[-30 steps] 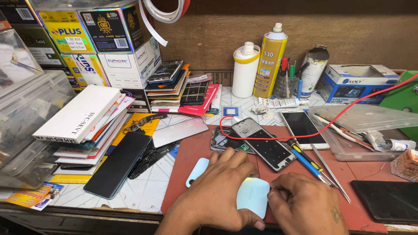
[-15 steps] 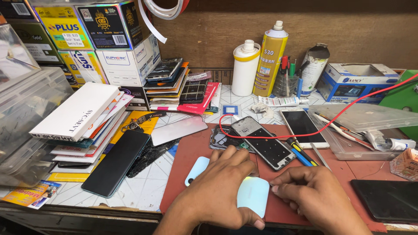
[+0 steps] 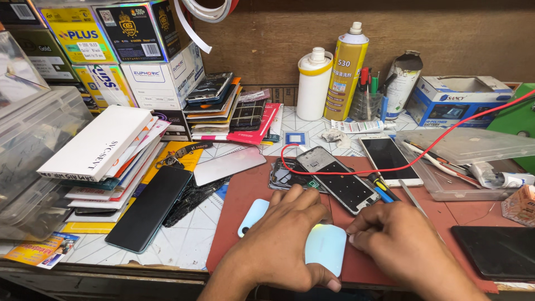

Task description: The person removes the back cover of a smartphone, then uses a screwdriver to unscrew internal components. The person handles the phone and its parts on a cluttered workbench.

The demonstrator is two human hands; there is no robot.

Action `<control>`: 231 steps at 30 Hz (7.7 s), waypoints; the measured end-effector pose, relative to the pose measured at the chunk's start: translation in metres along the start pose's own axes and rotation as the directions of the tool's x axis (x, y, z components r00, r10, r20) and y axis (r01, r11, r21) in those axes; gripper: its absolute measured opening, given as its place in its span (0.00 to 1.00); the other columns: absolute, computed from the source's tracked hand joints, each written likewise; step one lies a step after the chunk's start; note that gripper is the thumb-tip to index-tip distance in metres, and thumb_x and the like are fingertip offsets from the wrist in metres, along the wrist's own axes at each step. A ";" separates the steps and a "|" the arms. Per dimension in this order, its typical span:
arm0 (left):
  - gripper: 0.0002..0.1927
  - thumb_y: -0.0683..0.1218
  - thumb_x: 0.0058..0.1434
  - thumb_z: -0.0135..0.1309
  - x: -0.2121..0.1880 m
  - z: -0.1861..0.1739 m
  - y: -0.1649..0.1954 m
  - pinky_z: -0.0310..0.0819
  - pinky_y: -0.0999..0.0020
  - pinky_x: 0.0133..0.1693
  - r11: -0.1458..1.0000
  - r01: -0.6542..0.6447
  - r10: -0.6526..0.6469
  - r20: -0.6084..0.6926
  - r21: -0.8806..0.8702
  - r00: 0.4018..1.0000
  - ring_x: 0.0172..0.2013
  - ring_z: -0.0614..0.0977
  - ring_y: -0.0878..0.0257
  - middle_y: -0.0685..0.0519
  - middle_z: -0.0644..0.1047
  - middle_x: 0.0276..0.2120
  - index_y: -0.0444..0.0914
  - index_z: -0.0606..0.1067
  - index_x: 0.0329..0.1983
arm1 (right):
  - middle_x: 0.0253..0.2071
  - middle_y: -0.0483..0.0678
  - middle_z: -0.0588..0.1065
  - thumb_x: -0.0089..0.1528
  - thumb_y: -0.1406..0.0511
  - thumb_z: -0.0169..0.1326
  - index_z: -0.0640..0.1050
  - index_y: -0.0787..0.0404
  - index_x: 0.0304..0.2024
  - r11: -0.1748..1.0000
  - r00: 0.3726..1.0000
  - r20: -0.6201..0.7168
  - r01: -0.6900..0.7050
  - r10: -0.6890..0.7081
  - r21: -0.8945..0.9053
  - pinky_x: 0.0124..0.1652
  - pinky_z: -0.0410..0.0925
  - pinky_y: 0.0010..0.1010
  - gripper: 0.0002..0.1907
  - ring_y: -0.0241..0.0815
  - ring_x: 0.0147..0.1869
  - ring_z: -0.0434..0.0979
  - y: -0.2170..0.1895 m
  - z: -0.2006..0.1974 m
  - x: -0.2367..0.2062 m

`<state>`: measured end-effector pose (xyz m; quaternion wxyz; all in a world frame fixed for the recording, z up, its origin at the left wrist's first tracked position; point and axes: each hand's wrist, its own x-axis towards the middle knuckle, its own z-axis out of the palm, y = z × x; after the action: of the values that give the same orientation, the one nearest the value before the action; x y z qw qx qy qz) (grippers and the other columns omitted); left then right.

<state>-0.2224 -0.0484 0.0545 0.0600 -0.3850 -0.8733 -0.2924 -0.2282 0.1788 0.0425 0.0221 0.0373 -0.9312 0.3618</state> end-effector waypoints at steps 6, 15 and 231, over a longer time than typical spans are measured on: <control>0.42 0.65 0.32 0.73 -0.002 -0.005 -0.002 0.61 0.54 0.57 1.000 0.024 -0.024 0.015 -0.007 1.000 0.54 0.70 0.51 0.49 0.73 0.45 0.36 0.78 0.46 | 0.19 0.50 0.75 0.55 0.70 0.63 0.84 0.69 0.34 0.861 0.917 0.283 -0.370 0.280 0.348 0.23 0.58 0.29 0.07 0.38 0.22 0.67 0.002 -0.005 0.006; 0.43 0.65 0.32 0.73 -0.012 -0.008 -0.006 0.61 0.55 0.57 1.000 0.029 -0.029 0.027 -0.011 0.999 0.53 0.70 0.52 0.49 0.73 0.46 0.36 0.78 0.47 | 0.21 0.49 0.79 0.55 0.70 0.60 0.84 0.70 0.34 0.814 0.927 0.254 -0.366 0.276 0.450 0.24 0.62 0.28 0.07 0.37 0.21 0.69 0.007 0.006 -0.007; 0.41 0.56 0.38 0.73 0.015 -0.015 -0.012 0.63 0.56 0.55 0.997 -0.077 0.077 -0.165 0.003 0.983 0.53 0.71 0.48 0.47 0.73 0.48 0.35 0.72 0.54 | 0.36 0.49 0.80 0.56 0.61 0.63 0.81 0.55 0.38 0.937 0.967 -0.242 -0.015 -0.075 -0.350 0.44 0.73 0.43 0.10 0.51 0.41 0.82 -0.016 0.015 0.001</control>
<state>-0.2429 -0.0535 0.0657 0.1426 -0.3932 -0.8493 -0.3221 -0.2277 0.1568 0.0428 0.1516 0.0009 -0.9695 0.1924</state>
